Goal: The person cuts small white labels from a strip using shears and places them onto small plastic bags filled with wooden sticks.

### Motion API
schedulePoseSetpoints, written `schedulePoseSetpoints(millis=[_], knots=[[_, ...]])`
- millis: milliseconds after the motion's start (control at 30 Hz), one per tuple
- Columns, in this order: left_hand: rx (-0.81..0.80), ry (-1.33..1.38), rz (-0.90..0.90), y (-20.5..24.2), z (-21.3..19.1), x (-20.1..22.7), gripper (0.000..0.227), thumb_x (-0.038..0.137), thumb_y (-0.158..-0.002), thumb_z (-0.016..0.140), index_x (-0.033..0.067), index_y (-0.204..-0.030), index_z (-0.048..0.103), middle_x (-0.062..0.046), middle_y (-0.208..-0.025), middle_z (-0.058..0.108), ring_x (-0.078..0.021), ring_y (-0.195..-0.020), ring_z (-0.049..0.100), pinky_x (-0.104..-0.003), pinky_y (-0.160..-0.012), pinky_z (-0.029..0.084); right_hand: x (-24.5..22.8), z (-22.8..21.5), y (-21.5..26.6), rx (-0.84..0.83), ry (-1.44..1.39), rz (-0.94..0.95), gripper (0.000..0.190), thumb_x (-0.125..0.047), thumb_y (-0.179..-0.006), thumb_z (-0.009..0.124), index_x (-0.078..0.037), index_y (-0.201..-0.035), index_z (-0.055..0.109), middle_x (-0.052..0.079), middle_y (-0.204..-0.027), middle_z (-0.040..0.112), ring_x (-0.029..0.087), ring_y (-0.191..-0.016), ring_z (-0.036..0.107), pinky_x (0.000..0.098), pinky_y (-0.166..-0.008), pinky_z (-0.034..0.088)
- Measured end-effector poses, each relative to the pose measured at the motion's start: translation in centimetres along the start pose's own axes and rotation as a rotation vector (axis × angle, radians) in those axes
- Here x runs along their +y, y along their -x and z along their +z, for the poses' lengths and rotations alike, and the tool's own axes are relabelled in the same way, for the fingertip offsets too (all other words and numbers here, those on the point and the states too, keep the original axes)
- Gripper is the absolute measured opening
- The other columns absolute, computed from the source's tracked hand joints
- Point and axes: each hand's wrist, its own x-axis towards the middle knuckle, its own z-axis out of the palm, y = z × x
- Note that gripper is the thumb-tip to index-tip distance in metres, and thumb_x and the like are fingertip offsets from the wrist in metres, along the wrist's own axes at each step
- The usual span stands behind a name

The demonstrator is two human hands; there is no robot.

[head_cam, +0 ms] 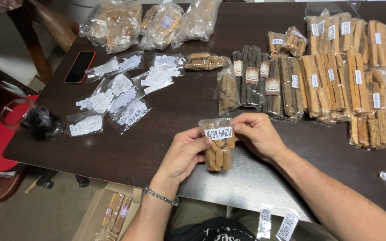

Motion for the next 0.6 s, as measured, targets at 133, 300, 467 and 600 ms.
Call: schedulePoseSetpoints(millis=[133,300,467,600], knots=[[0.042,-0.040,0.045,-0.3,-0.1,-0.3,0.034,0.013,-0.086,0.080,-0.0066,-0.112,0.070,-0.015,-0.090,0.077,-0.0220,-0.083,0.075,-0.041,-0.068,0.066,-2.4,2.6,1.0,-0.083,-0.106,-0.026,0.048,-0.037,-0.094,0.069,0.006,-0.115,0.068,0.016,-0.094,0.079,0.017,-0.077,0.076,0.0262,-0.064,0.066],[0.152,-0.154,0.112,-0.5,-0.4,-1.1,0.034,0.013,-0.083,0.085,-0.0072,-0.107,0.073,-0.016,-0.084,0.077,-0.0186,-0.079,0.074,-0.034,-0.065,0.066,-3.6,4.1,1.7,0.049,0.082,0.110,0.020,0.002,-0.083,0.078,0.008,-0.102,0.072,0.017,-0.079,0.077,0.019,-0.067,0.074,0.0346,-0.063,0.065],[0.145,-0.157,0.061,0.0,-0.4,-0.3,0.032,0.021,-0.091,0.077,-0.0073,-0.106,0.075,-0.021,-0.087,0.077,-0.0221,-0.082,0.075,-0.039,-0.068,0.066,-3.7,4.2,1.5,0.078,0.090,0.158,0.020,0.002,-0.082,0.079,0.006,-0.100,0.072,0.016,-0.081,0.078,0.019,-0.067,0.075,0.0330,-0.063,0.065],[0.153,-0.168,0.044,0.5,0.5,1.0,0.034,0.023,-0.098,0.066,-0.0088,-0.107,0.075,-0.023,-0.090,0.077,-0.0256,-0.084,0.076,-0.043,-0.071,0.065,-3.9,4.4,1.4,0.088,0.102,0.148,0.020,0.001,-0.082,0.079,0.006,-0.101,0.073,0.017,-0.081,0.078,0.020,-0.069,0.075,0.0352,-0.065,0.066]])
